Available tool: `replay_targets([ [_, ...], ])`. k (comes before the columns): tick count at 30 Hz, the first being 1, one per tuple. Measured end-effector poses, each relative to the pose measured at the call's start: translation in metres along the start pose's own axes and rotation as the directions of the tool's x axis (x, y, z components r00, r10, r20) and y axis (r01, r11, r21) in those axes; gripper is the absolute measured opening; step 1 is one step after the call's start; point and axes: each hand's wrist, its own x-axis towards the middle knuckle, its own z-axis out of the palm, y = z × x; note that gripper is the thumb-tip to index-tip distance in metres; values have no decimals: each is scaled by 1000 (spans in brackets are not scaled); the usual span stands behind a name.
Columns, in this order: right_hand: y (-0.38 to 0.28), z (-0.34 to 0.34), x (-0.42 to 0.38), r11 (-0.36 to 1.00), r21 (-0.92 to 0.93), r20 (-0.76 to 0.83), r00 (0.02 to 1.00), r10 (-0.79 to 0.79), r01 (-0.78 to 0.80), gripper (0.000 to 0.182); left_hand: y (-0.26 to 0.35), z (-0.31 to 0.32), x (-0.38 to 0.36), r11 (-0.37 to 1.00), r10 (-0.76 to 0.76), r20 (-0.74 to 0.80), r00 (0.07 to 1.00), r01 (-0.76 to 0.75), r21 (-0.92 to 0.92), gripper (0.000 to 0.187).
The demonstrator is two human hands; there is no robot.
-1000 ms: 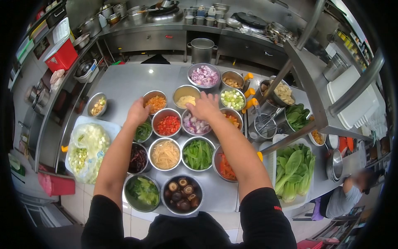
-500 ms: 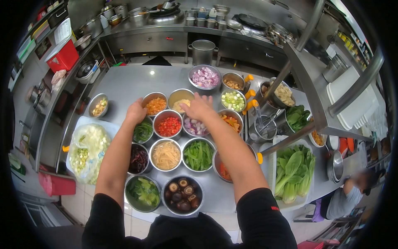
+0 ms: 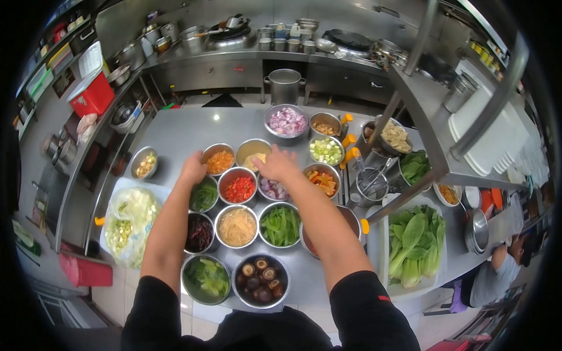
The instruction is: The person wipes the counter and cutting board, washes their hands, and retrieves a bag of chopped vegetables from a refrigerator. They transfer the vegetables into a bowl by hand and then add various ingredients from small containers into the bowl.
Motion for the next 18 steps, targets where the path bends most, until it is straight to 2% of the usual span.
replay_targets([
  [7, 2, -3, -8, 998, 61, 19, 1000, 0, -2, 71, 3, -7, -8, 1000, 22, 17, 1000, -22, 12, 49],
  [10, 15, 10, -1, 993, 109, -135, 990, -28, 43, 62, 7, -15, -22, 998, 67, -44, 997, -66, 10, 43],
  [12, 19, -2, -4, 995, 69, -197, 978, -63, 78, 49, 9, -29, -32, 998, 63, -54, 997, -63, -10, 39],
  [14, 31, -13, -7, 978, 155, -353, 932, -80, 142, 34, 17, -45, -32, 998, 47, -20, 999, -48, -52, 38],
  [15, 34, -16, -11, 971, 184, -421, 905, -62, 152, 31, 14, -45, -27, 995, 101, -83, 991, -100, 15, 41],
  [17, 34, -31, -26, 957, 238, -553, 833, -10, 169, 26, 37, -73, -33, 1000, 26, 35, 999, -25, -6, 36],
  [18, 33, -35, -30, 959, 228, -562, 827, -13, 170, 23, 45, -85, -38, 1000, -12, 90, 996, 13, -12, 36],
])
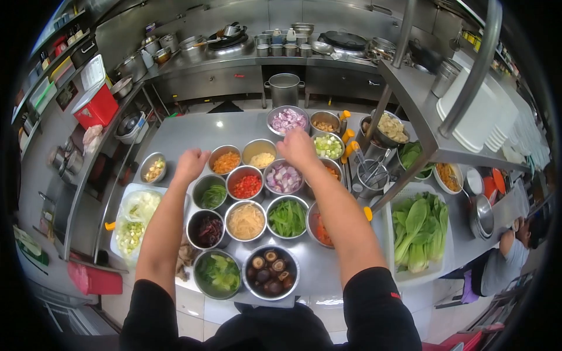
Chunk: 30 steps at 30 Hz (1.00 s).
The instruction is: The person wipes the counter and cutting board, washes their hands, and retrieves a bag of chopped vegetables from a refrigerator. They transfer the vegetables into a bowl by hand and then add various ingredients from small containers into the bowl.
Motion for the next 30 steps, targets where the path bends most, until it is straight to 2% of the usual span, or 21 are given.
replay_targets([
  [2, -13, -9, -1, 1000, -14, -15, 1000, -19, 18, 20, -10, 7, 2, 952, 292, 55, 955, -296, 80, 43],
  [3, -21, -17, -3, 993, -116, 232, 972, 23, 4, 28, -20, 11, 2, 896, 421, 91, 902, -429, 111, 51],
  [5, -32, -18, -22, 992, -106, 272, 962, -31, 62, 41, -5, -7, -16, 922, 337, 258, 906, -372, 103, 70],
  [7, -50, -26, -27, 985, -112, 260, 961, -96, 129, 54, -13, -24, -23, 924, 381, 95, 920, -382, -6, 72],
  [8, -68, -30, -28, 979, -114, 243, 960, -137, 169, 60, -21, -35, -30, 917, 399, 21, 917, -399, -1, 72],
  [11, -158, -48, -36, 995, -94, 305, 952, -10, 41, 57, -69, -74, -70, 891, 442, -134, 887, -451, -43, 70],
  [14, -242, -27, -44, 976, -71, 230, 955, -187, 208, 48, -154, -125, -153, 857, 432, -285, 856, -488, -167, 64],
  [15, -275, -15, -45, 981, -45, 230, 958, -175, 190, 46, -192, -136, -186, 838, 419, -354, 836, -506, -205, 63],
  [16, -295, 7, -43, 968, 15, 161, 955, -249, 250, 42, -225, -140, -220, 809, 413, -414, 811, -535, -242, 61],
  [18, -371, 39, -54, 936, 154, 168, 925, -342, 318, 39, -304, -150, -297, 787, 84, -315, 945, -256, -561, 57],
  [19, -412, 52, -63, 896, 193, 202, 878, -434, 399, 39, -375, -117, -316, 653, -83, -329, 941, -198, -731, 60],
  [20, -451, 67, -75, 855, 230, 233, 827, -512, 465, 39, -442, -95, -351, 561, -235, -212, 949, -46, -826, 59],
  [21, -481, 89, -87, 845, 286, 281, 804, -524, 451, 41, -498, -73, -399, 680, -469, -165, 868, 235, -695, 60],
  [22, -503, 113, -100, 824, 366, 305, 780, -546, 433, 43, -542, -46, -452, 816, -535, -281, 797, 403, -413, 63],
  [23, -526, 133, -111, 800, 354, 333, 733, -593, 485, 44, -592, -13, -503, 739, -646, -211, 734, 531, -416, 64],
  [24, -541, 148, -120, 769, 349, 369, 676, -638, 535, 44, -614, 7, -550, 642, -727, -120, 676, 607, -468, 64],
  [25, -548, 158, -123, 789, 314, 388, 687, -614, 528, 43, -622, 22, -586, 526, -804, -48, 592, 672, -522, 61],
  [27, -560, 176, -125, 813, 253, 429, 692, -581, 525, 41, -595, 23, -623, 263, -892, 113, 437, 707, -656, 58],
  [30, -534, 181, -110, 894, 106, 446, 783, -434, 436, 39, -570, 28, -626, 157, -860, 192, 472, 604, -781, 56],
])
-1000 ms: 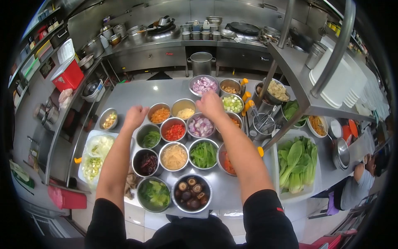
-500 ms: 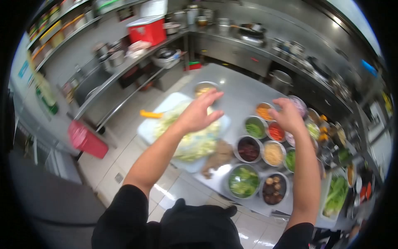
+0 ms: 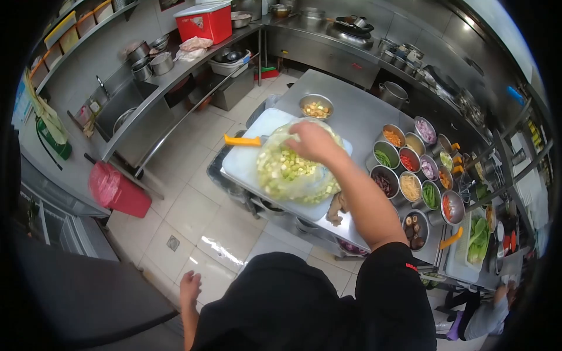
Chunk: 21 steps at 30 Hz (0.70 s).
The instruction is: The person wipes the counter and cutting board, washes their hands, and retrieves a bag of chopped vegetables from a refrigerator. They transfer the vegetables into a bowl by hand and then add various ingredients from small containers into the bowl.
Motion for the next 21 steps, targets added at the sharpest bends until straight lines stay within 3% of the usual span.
replay_targets([
  [3, 26, -6, -16, 974, -10, 72, 972, 224, -224, 40, 47, 27, -12, 943, 260, 122, 958, -279, 180, 52],
  [5, 48, 3, -27, 950, -99, 110, 945, 308, -298, 43, 83, 52, -12, 885, 396, 270, 878, -443, 142, 49],
  [7, 56, 12, -40, 950, -120, 42, 955, 293, -287, 47, 148, 77, -30, 685, 564, 425, 708, -688, 237, 45],
  [9, 64, 21, -47, 957, -145, -14, 968, 250, -249, 49, 205, 111, -39, 415, 681, 559, 473, -878, 237, 40],
  [11, 69, 34, -39, 968, -178, -65, 984, 168, -177, 50, 249, 162, -34, 193, 780, 585, 223, -975, 114, 40],
  [13, 77, 47, -28, 938, -309, -73, 988, 139, -155, 50, 302, 210, -40, -15, 754, 656, 27, -998, 59, 44],
  [16, 104, 71, -10, 930, -338, -112, 988, 110, -142, 38, 329, 277, -44, -245, 705, 709, -6, -941, 235, 53],
  [19, 125, 87, -4, 971, -228, -223, 975, 15, -67, 29, 345, 303, -35, -252, 474, 869, 144, -923, 290, 52],
  [21, 124, 79, 1, 992, -119, -314, 949, 7, -46, 26, 351, 293, -30, -114, 521, 851, 71, -982, 152, 39],
])
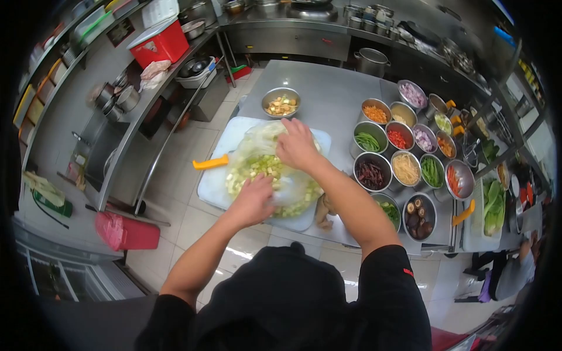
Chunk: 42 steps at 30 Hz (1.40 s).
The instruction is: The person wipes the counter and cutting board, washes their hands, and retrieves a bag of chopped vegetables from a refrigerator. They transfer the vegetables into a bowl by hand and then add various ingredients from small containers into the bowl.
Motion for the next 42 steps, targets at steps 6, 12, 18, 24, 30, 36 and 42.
replay_targets([
  [6, -4, -54, 56, 222, 926, 238, 929, 285, -306, 27, 25, -62, -15, 894, -241, 148, 959, 278, -350, 24],
  [12, -37, -131, 103, -18, 1000, 1, 994, 109, 1, 21, -5, -98, -3, 802, -138, -298, 944, -70, -594, 18],
  [18, -58, -195, 103, 168, 985, -93, 951, 296, 44, 25, 26, -171, 14, 702, -18, -516, 857, -356, -616, 14],
  [24, -68, -137, 47, 409, 912, -112, 932, 345, -42, 46, -12, -160, 52, 638, -77, -469, 880, -318, -701, 8],
  [30, -119, -161, 50, 659, 734, 60, 982, 179, -165, 51, -7, -182, 63, 668, 123, -553, 824, -481, -568, 8],
  [36, -152, -168, 59, 887, 458, -433, 887, 163, 61, 34, 7, -223, 68, 687, 305, -588, 749, -601, -409, 13],
  [42, -140, -124, 59, 858, 495, -297, 900, 318, -139, 16, -26, -175, 50, 656, 281, -559, 780, -581, -482, 37],
])
